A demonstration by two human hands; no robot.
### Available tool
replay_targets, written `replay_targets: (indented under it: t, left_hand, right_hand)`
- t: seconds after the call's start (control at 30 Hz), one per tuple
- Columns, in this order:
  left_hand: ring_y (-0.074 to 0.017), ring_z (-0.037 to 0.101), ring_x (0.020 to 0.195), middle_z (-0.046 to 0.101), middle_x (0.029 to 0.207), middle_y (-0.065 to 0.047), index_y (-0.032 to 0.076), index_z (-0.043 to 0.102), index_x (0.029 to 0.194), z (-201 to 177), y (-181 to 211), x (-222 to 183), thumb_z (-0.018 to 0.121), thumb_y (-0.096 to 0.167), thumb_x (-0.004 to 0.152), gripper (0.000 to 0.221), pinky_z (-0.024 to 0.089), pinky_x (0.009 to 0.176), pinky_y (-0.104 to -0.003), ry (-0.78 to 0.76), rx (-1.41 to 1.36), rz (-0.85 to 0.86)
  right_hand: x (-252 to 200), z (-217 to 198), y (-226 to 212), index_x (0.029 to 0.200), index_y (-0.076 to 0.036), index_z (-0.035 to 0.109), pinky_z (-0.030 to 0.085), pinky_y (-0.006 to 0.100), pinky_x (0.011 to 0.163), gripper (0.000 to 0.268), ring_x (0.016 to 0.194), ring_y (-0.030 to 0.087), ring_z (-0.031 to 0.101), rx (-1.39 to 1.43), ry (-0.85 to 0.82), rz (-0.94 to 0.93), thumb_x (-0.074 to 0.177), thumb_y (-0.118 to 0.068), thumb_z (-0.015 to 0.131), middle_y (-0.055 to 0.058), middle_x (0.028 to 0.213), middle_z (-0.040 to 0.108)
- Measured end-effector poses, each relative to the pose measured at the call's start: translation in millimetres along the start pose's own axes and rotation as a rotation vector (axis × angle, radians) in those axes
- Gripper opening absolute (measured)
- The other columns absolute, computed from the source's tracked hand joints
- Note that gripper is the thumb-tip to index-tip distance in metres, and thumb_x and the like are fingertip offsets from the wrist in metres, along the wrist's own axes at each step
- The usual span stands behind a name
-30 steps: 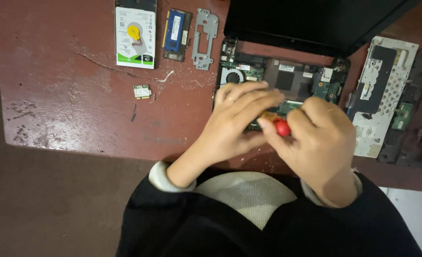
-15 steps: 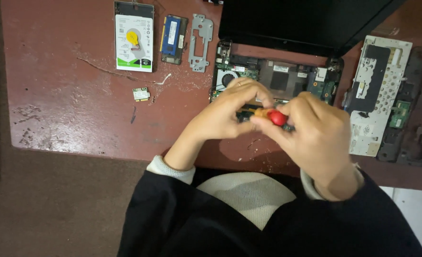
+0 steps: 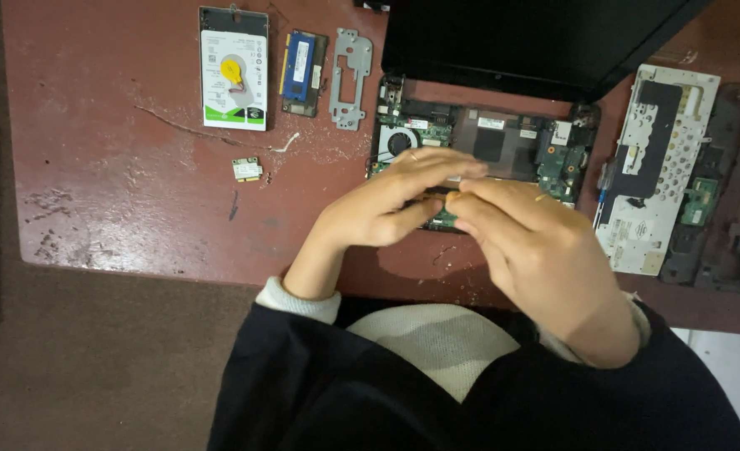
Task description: Securing various components onto a laptop motherboard using a screwdriver and manual placement.
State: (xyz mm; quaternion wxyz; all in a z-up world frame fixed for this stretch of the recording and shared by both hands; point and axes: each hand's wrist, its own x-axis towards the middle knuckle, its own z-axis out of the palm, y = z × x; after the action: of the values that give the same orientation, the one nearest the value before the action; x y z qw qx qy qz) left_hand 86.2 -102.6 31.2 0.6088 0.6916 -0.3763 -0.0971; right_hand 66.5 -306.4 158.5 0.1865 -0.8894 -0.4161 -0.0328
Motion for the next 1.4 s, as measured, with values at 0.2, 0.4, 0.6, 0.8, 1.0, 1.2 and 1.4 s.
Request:
replay_targets:
  t: [0.2, 0.4, 0.6, 0.8, 1.0, 1.2, 1.4]
  left_hand:
    - [-0.0321, 0.055, 0.136, 0.063, 0.139, -0.011, 0.011, 0.051, 0.145, -2.3, 31.8, -10.3, 0.058, 0.015, 0.097, 0.049, 0.037, 0.122, -0.053, 0.173, 0.194, -0.119]
    - [-0.0297, 0.061, 0.111, 0.073, 0.112, -0.006, 0.008, 0.069, 0.117, -0.6, 46.0, -47.1, 0.073, 0.013, 0.090, 0.028, 0.041, 0.092, -0.045, 0.514, 0.722, -0.356]
    - [-0.0294, 0.055, 0.089, 0.067, 0.095, -0.003, 0.013, 0.073, 0.103, -4.0, 27.5, -123.4, 0.078, 0.018, 0.091, 0.013, 0.038, 0.078, -0.043, 0.970, 1.119, -0.756]
    - [-0.0256, 0.059, 0.092, 0.066, 0.098, -0.004, 0.012, 0.077, 0.107, -8.0, 10.3, -148.1, 0.084, 0.017, 0.090, 0.019, 0.040, 0.080, -0.042, 0.993, 1.023, -0.692]
    - [-0.0227, 0.056, 0.087, 0.063, 0.093, -0.001, 0.011, 0.079, 0.106, -11.9, -0.1, -142.0, 0.085, 0.013, 0.091, 0.016, 0.043, 0.077, -0.038, 1.005, 0.990, -0.612]
    - [-0.0226, 0.053, 0.078, 0.062, 0.090, -0.001, 0.013, 0.073, 0.098, -14.6, -1.3, -138.7, 0.083, 0.009, 0.094, 0.011, 0.036, 0.065, -0.037, 0.935, 1.182, -0.554]
    - [-0.0268, 0.056, 0.083, 0.062, 0.098, -0.008, 0.006, 0.067, 0.098, -16.2, 1.2, -135.4, 0.064, 0.009, 0.104, 0.007, 0.044, 0.075, -0.039, 0.888, 1.119, -0.591]
  right_hand:
    - [3.0, 15.4, -14.2, 0.107, 0.002, 0.073, 0.061, 0.030, 0.081, 0.010, 0.088, 0.022, 0.072, -0.106, 0.105, 0.139, 0.102, -0.007, 0.074, 0.013, 0.105, 0.074]
    - [-18.2, 60.9, -11.5, 0.105, 0.003, 0.063, 0.057, 0.027, 0.058, 0.026, 0.069, 0.019, 0.067, -0.125, 0.108, 0.268, 0.103, -0.019, 0.076, 0.013, 0.089, 0.070]
    - [-20.4, 48.6, -10.6, 0.117, 0.000, 0.058, 0.057, 0.031, 0.085, 0.031, 0.104, 0.025, 0.072, 0.191, 0.073, 0.675, 0.097, -0.014, 0.076, 0.013, 0.121, 0.073]
    - [-15.6, 39.9, -4.8, 0.122, 0.007, 0.035, 0.056, 0.027, 0.064, 0.039, 0.106, 0.039, 0.075, 0.401, 0.231, 0.592, 0.101, 0.017, 0.066, 0.034, 0.111, 0.065]
    - [-7.5, 43.5, -6.2, 0.119, 0.001, 0.027, 0.059, 0.052, 0.104, 0.032, 0.106, 0.044, 0.070, 0.512, 0.285, 0.626, 0.106, 0.011, 0.055, 0.037, 0.104, 0.058]
    - [-5.0, 43.2, -1.5, 0.123, 0.001, 0.027, 0.057, 0.053, 0.111, 0.038, 0.108, 0.042, 0.068, 0.518, 0.256, 0.606, 0.103, 0.017, 0.055, 0.037, 0.107, 0.059]
    - [-5.5, 42.4, -1.0, 0.121, 0.001, 0.028, 0.060, 0.054, 0.108, 0.034, 0.105, 0.044, 0.069, 0.542, 0.288, 0.615, 0.105, 0.012, 0.055, 0.033, 0.108, 0.052]
